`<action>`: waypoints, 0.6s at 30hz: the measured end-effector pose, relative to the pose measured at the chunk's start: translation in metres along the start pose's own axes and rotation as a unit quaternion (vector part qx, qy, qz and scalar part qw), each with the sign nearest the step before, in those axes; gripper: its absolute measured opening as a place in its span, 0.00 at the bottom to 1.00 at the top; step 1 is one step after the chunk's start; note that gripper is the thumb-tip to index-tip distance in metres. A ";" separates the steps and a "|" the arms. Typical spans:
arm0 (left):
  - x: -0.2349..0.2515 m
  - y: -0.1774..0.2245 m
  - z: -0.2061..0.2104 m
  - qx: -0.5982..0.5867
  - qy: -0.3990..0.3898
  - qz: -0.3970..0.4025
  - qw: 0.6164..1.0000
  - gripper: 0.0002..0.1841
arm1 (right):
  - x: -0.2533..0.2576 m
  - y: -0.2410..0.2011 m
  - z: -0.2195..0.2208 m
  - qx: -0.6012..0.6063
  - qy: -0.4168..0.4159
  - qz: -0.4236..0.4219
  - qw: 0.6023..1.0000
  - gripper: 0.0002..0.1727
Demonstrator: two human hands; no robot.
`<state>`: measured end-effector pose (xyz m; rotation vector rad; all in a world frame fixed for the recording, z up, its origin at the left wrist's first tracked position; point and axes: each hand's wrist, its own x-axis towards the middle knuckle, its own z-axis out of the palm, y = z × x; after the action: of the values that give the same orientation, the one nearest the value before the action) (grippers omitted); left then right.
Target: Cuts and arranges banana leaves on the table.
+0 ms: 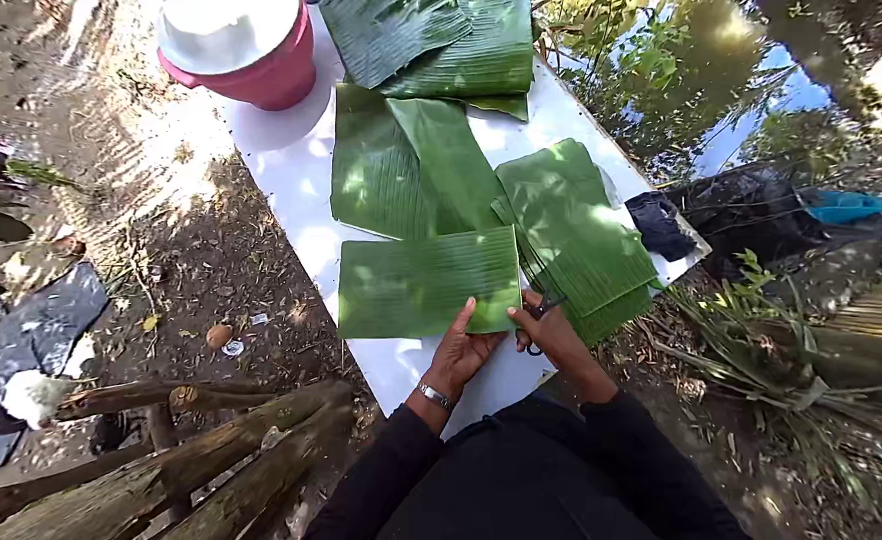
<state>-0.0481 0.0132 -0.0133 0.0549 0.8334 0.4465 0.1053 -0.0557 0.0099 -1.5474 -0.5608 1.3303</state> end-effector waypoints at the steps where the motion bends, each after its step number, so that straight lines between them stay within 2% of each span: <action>1: 0.011 0.000 0.007 -0.020 0.007 0.001 1.000 0.23 | -0.004 0.000 -0.005 -0.020 0.004 -0.013 1.000 0.23; 3: 0.023 0.003 0.012 -0.035 0.027 0.004 0.999 0.25 | -0.015 0.002 -0.019 -0.021 0.008 -0.023 0.999 0.41; 5: 0.026 0.006 0.014 -0.032 0.044 0.007 0.998 0.28 | -0.026 0.012 -0.033 0.062 -0.006 -0.028 0.998 0.51; 8: 0.022 0.006 0.014 -0.021 0.057 0.015 0.998 0.27 | -0.043 0.032 -0.048 0.256 -0.069 -0.012 0.964 0.49; 10: 0.021 0.003 0.010 0.004 0.047 0.037 0.998 0.24 | -0.046 0.043 -0.050 0.326 -0.102 0.008 0.940 0.45; 12: 0.023 -0.001 0.007 0.036 0.045 0.063 0.996 0.22 | -0.046 0.049 -0.048 0.359 -0.133 0.021 0.924 0.46; 14: 0.025 -0.004 0.007 0.056 0.057 0.074 0.994 0.21 | -0.045 0.052 -0.044 0.376 -0.157 0.030 0.913 0.51; 16: 0.027 -0.006 0.009 0.062 0.071 0.081 0.992 0.20 | -0.044 0.051 -0.041 0.357 -0.181 0.025 0.916 0.53; 18: 0.028 -0.007 0.010 0.064 0.075 0.087 0.991 0.19 | -0.043 0.048 -0.039 0.319 -0.182 0.029 0.930 0.50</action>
<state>-0.0223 0.0193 -0.0276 0.2160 1.0090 0.5655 0.1173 -0.1264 -0.0154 -0.7944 -0.2559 1.6520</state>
